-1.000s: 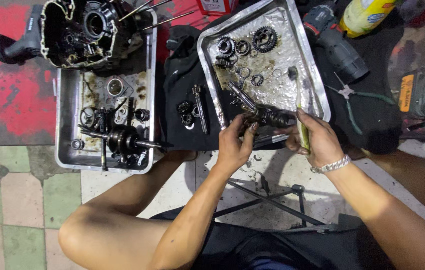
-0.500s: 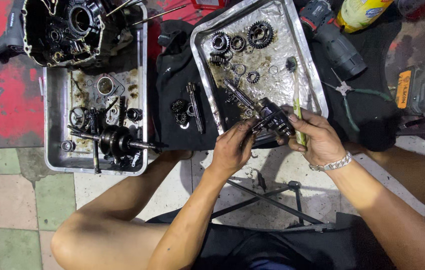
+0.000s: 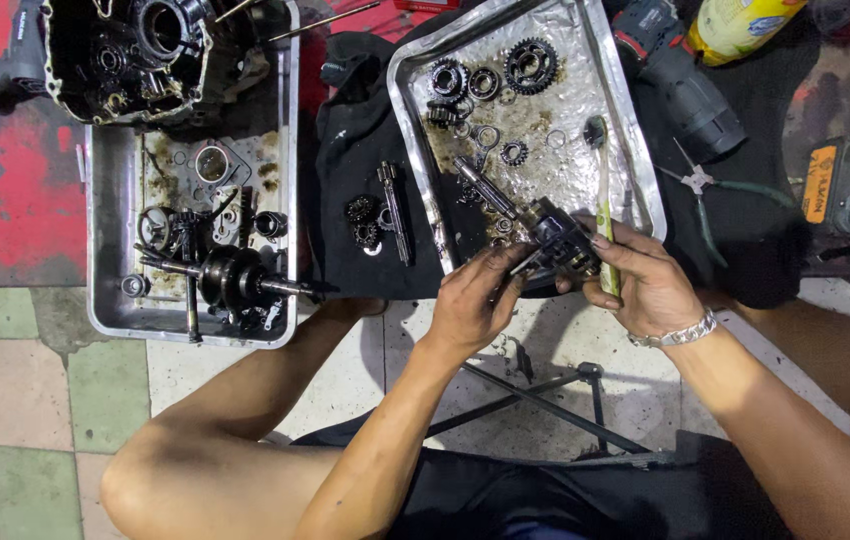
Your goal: The person cleans various small mechanical parts, including gears and shafts, using a toothbrush and a cleaning solution. They scrub the parts in a metal tray and place them on a cloth to dry.
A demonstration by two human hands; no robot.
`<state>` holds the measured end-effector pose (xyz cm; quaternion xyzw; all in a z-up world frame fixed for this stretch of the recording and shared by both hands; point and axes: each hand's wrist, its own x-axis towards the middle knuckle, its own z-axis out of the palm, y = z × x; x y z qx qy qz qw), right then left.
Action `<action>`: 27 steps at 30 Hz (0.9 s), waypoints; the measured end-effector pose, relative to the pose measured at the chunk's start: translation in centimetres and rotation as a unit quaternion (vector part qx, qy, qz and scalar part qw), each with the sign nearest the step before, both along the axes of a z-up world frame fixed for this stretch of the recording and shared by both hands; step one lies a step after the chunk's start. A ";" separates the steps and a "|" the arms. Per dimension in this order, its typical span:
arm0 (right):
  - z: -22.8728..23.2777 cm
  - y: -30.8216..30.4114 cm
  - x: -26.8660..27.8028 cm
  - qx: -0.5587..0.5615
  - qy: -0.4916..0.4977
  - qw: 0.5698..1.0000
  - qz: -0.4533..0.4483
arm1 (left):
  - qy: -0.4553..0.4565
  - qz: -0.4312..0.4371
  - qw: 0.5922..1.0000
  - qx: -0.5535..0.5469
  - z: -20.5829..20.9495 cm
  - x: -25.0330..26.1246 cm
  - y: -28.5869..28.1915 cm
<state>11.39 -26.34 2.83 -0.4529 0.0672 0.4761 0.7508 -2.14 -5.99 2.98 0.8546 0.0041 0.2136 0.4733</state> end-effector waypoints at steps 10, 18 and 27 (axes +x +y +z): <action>-3.5 -0.9 -0.4 -0.025 0.016 0.999 -0.037 | 0.124 0.143 0.979 0.081 -1.2 0.7 3.6; -2.3 -0.4 -0.6 -0.083 0.038 0.993 -0.078 | 0.239 0.192 0.898 0.316 -4.7 5.8 6.2; -2.2 -0.2 -1.1 -0.086 0.055 0.990 -0.094 | 0.219 0.185 0.898 0.333 -5.6 5.8 6.4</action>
